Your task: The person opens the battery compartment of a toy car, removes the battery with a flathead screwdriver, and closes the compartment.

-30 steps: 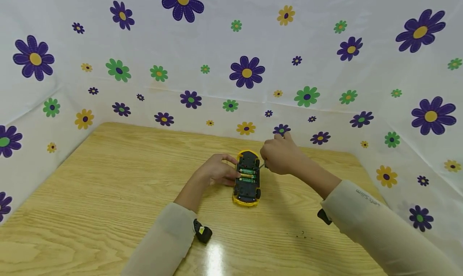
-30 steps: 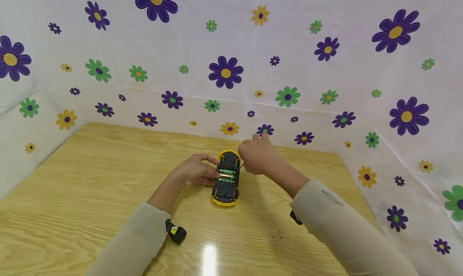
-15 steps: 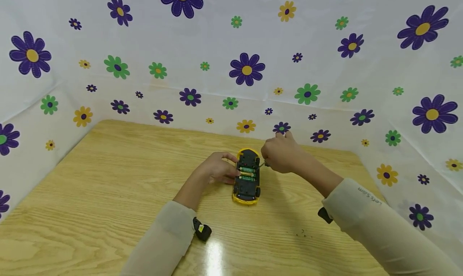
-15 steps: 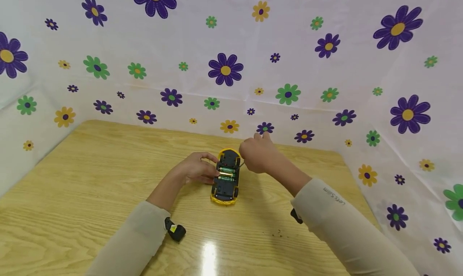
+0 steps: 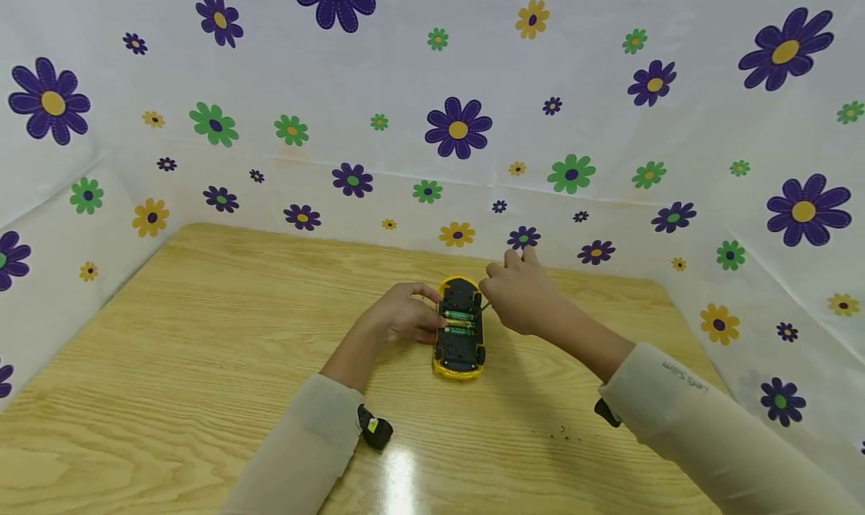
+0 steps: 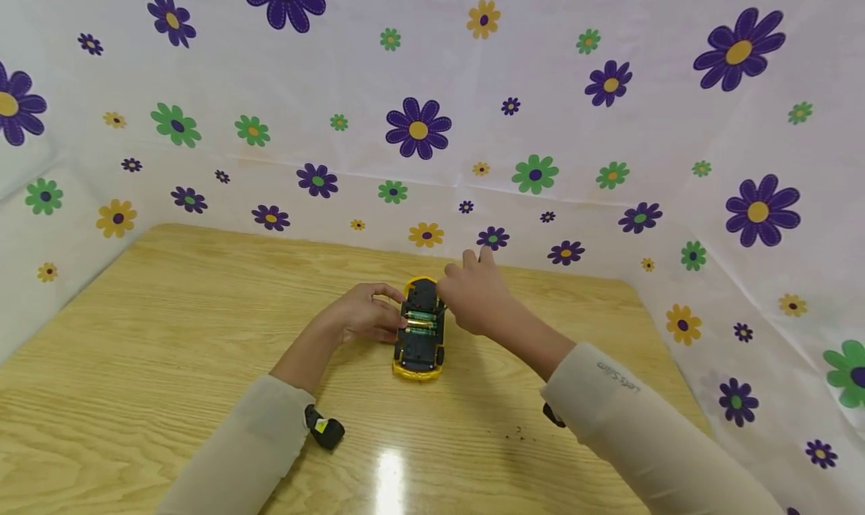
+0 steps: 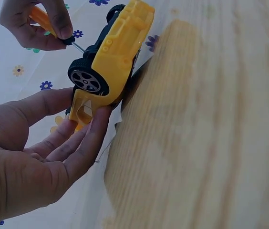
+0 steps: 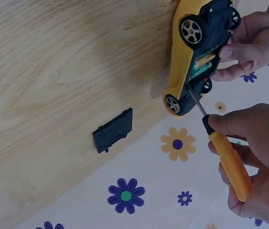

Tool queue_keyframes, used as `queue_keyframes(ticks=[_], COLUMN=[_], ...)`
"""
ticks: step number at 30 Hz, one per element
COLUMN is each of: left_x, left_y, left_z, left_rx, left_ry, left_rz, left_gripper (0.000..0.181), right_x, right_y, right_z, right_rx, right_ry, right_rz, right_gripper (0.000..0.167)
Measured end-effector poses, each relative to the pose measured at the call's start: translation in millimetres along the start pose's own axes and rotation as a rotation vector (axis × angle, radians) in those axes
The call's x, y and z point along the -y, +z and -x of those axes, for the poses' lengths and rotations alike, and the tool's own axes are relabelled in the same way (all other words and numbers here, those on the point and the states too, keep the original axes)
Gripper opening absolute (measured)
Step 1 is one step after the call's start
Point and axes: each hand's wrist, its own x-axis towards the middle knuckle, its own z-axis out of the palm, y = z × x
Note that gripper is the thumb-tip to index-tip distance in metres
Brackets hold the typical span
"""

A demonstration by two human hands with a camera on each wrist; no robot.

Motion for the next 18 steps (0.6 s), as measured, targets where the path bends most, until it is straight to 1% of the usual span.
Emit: queue_keyframes(ticks=[2, 4, 9, 14, 18], left_x=[0.0, 0.1, 1.1, 1.4, 1.1], left_y=[0.1, 0.3, 0.1, -0.3, -0.1], left_z=[0.5, 0.5, -0.7, -0.4, -0.1], left_rx=[0.000, 0.000, 0.001, -0.003, -0.010], left_ry=[-0.003, -0.006, -0.007, -0.008, -0.006], left_rz=[0.001, 0.004, 0.008, 0.010, 0.015], left_gripper=[0.046, 0.045, 0.045, 0.046, 0.046], right_x=[-1, -4, -10, -14, -15], right_y=[3, 7, 19, 32, 44], right_z=[2.4, 5.4, 13.0, 20.5, 28.5], right_rx=[-0.013, -0.016, -0.040, -0.103, -0.174], right_ry=[0.014, 0.040, 0.102, 0.128, 0.151], right_rz=[-0.030, -0.093, -0.245, -0.315, -0.391], right_gripper=[0.004, 0.003, 0.009, 0.011, 0.012])
